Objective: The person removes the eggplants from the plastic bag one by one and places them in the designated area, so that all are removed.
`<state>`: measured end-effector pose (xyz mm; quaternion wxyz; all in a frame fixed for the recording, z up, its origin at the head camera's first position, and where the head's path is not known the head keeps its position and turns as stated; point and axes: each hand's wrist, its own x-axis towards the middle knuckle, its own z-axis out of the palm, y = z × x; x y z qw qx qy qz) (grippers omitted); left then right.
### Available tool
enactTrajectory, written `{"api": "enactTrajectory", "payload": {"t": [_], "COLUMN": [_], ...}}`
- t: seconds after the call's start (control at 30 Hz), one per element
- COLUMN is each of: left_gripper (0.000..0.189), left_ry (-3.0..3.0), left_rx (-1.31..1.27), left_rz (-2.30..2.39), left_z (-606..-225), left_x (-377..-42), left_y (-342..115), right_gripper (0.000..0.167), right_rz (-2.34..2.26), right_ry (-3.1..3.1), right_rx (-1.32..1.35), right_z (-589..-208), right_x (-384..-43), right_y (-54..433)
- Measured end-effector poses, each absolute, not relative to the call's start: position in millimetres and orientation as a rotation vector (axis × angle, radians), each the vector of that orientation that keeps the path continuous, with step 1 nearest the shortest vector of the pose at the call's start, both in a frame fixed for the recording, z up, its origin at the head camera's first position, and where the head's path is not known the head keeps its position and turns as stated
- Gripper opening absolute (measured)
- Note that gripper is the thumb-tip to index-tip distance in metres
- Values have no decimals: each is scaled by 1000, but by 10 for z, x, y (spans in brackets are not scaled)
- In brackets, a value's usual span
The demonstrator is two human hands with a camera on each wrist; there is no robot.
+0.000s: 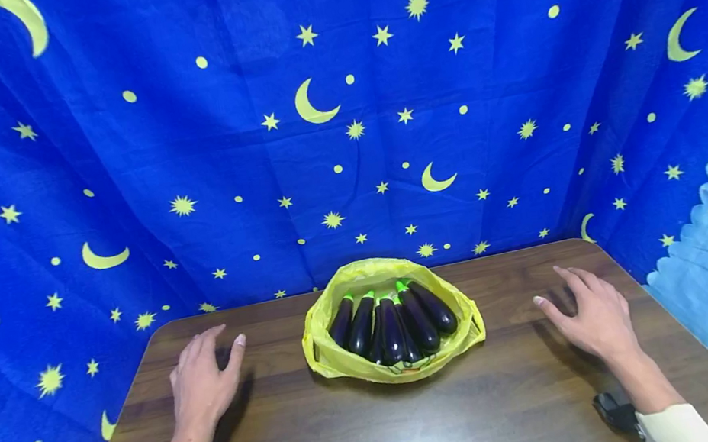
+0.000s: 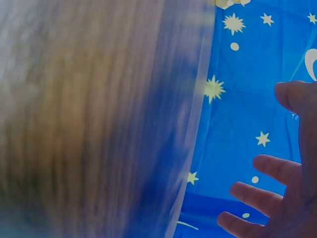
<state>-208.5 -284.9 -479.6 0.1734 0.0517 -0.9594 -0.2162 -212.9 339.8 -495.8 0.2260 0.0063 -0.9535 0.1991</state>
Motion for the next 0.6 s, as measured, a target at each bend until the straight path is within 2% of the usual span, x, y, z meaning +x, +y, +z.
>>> {"api": "enactTrajectory", "payload": {"t": [0.6], "left_gripper": [58], "left_ry": [-2639], "left_rx": [112], "left_rz": [-760], "left_z": [-4823], "left_x": [-2105], "left_y": [-2733], "right_gripper": [65], "right_rz": [627], "right_ry": [-2596], "right_rx": [61], "right_z": [-4935], "right_x": [-2117], "right_y": [3265]}}
